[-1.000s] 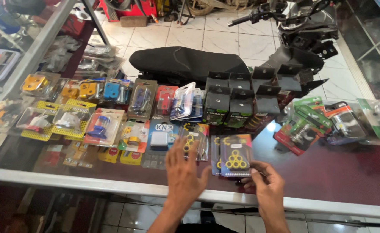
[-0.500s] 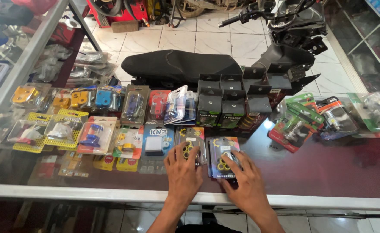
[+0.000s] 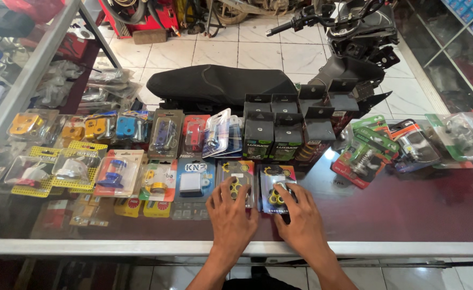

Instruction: The person takes packaged motorcycle parts from a display grid and arranges them in a row on a glass counter.

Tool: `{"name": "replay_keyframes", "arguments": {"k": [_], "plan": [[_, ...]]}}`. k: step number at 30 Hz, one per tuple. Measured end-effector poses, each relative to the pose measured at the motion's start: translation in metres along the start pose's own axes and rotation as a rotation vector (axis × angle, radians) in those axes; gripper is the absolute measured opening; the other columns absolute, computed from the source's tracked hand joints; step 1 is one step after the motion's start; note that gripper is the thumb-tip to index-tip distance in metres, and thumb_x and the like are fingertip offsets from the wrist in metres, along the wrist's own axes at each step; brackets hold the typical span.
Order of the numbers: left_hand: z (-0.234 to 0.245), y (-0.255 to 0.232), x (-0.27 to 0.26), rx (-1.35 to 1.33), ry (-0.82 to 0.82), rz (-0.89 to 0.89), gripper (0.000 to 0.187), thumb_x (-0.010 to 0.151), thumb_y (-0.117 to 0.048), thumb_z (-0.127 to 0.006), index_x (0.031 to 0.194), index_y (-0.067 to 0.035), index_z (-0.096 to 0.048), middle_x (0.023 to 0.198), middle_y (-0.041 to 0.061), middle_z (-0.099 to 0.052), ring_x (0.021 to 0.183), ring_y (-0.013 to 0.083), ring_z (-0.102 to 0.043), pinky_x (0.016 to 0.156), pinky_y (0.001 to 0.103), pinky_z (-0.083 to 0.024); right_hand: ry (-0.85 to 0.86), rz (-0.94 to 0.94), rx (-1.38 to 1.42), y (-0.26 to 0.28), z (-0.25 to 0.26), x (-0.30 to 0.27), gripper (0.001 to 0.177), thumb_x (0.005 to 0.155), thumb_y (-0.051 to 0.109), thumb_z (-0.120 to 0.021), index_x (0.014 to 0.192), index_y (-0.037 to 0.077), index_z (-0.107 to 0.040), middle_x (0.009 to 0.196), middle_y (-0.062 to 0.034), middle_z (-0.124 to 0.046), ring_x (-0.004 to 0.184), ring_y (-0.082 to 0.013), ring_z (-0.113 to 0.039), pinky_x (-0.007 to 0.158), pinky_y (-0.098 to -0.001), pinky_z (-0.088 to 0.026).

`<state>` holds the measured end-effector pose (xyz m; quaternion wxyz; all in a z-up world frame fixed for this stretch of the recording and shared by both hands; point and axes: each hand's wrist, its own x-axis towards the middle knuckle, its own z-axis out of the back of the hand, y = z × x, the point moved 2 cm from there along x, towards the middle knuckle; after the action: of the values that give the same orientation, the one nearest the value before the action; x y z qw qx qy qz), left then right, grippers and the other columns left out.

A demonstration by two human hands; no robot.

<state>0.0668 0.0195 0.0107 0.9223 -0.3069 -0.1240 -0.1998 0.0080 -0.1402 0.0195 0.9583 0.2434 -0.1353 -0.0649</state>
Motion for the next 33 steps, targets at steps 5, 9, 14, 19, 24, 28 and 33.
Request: {"name": "replay_keyframes", "arguments": {"k": [5, 9, 14, 19, 24, 28, 33], "plan": [[0.002, 0.001, 0.0, -0.062, -0.009, -0.033, 0.051, 0.07, -0.022, -0.084, 0.117, -0.01, -0.068, 0.133, 0.017, -0.05, 0.128, 0.0372, -0.044, 0.103, 0.056, -0.033, -0.051, 0.004, 0.047, -0.001, -0.003, 0.001, 0.072, 0.067, 0.009, -0.085, 0.134, 0.013, -0.059, 0.133, -0.0164, -0.054, 0.123, -0.0391, -0.054, 0.099, -0.047, -0.049], [0.007, 0.004, 0.001, -0.085, -0.014, -0.064, 0.056, 0.072, -0.024, -0.084, 0.123, -0.009, -0.065, 0.133, 0.017, -0.051, 0.128, 0.0366, -0.045, 0.104, 0.055, -0.033, -0.059, -0.023, 0.05, 0.004, -0.01, 0.0, 0.072, 0.068, 0.011, -0.085, 0.135, 0.012, -0.058, 0.132, -0.0172, -0.054, 0.122, -0.0393, -0.055, 0.098, -0.0476, -0.049], [0.012, 0.004, -0.002, -0.104, -0.016, -0.074, 0.064, 0.069, -0.024, -0.084, 0.127, -0.008, -0.061, 0.134, 0.017, -0.05, 0.128, 0.0376, -0.044, 0.106, 0.054, -0.032, -0.093, 0.0, 0.066, 0.007, -0.011, 0.001, 0.072, 0.071, 0.016, -0.086, 0.136, 0.01, -0.057, 0.132, -0.0188, -0.053, 0.122, -0.0413, -0.054, 0.098, -0.0488, -0.048], [0.019, 0.004, -0.004, -0.131, -0.038, -0.105, 0.065, 0.071, -0.025, -0.084, 0.128, -0.007, -0.059, 0.139, 0.02, -0.046, 0.139, 0.0428, -0.034, 0.11, 0.058, -0.027, -0.063, -0.043, 0.084, 0.008, -0.01, 0.0, 0.072, 0.073, 0.019, -0.085, 0.139, 0.012, -0.056, 0.137, -0.0176, -0.053, 0.126, -0.0411, -0.053, 0.101, -0.048, -0.048], [0.027, -0.009, -0.011, -0.179, -0.154, -0.196, 0.059, 0.072, -0.023, -0.082, 0.124, -0.006, -0.062, 0.139, 0.021, -0.047, 0.144, 0.047, -0.029, 0.114, 0.062, -0.026, -0.117, -0.065, 0.066, 0.015, -0.003, -0.014, 0.08, 0.072, 0.02, -0.086, 0.142, 0.008, -0.05, 0.145, -0.0235, -0.044, 0.13, -0.0463, -0.046, 0.103, -0.0506, -0.044], [0.012, -0.027, -0.022, -0.334, -0.21, -0.334, 0.045, 0.074, -0.017, -0.08, 0.116, -0.006, -0.066, 0.13, 0.02, -0.057, 0.136, 0.0415, -0.047, 0.112, 0.06, -0.035, -0.184, -0.179, 0.052, 0.007, 0.013, -0.048, 0.072, 0.079, 0.021, -0.083, 0.143, 0.01, -0.051, 0.149, -0.0198, -0.043, 0.134, -0.0427, -0.047, 0.105, -0.0502, -0.045], [-0.037, -0.078, -0.04, -0.557, 0.131, -0.516, 0.035, 0.078, -0.011, -0.08, 0.11, -0.005, -0.069, 0.115, 0.012, -0.066, 0.119, 0.0318, -0.063, 0.104, 0.049, -0.046, -0.321, -0.337, -0.044, -0.024, 0.053, -0.1, 0.065, 0.082, 0.02, -0.081, 0.141, 0.012, -0.055, 0.151, -0.0186, -0.042, 0.137, -0.0413, -0.046, 0.105, -0.0506, -0.046]]}}
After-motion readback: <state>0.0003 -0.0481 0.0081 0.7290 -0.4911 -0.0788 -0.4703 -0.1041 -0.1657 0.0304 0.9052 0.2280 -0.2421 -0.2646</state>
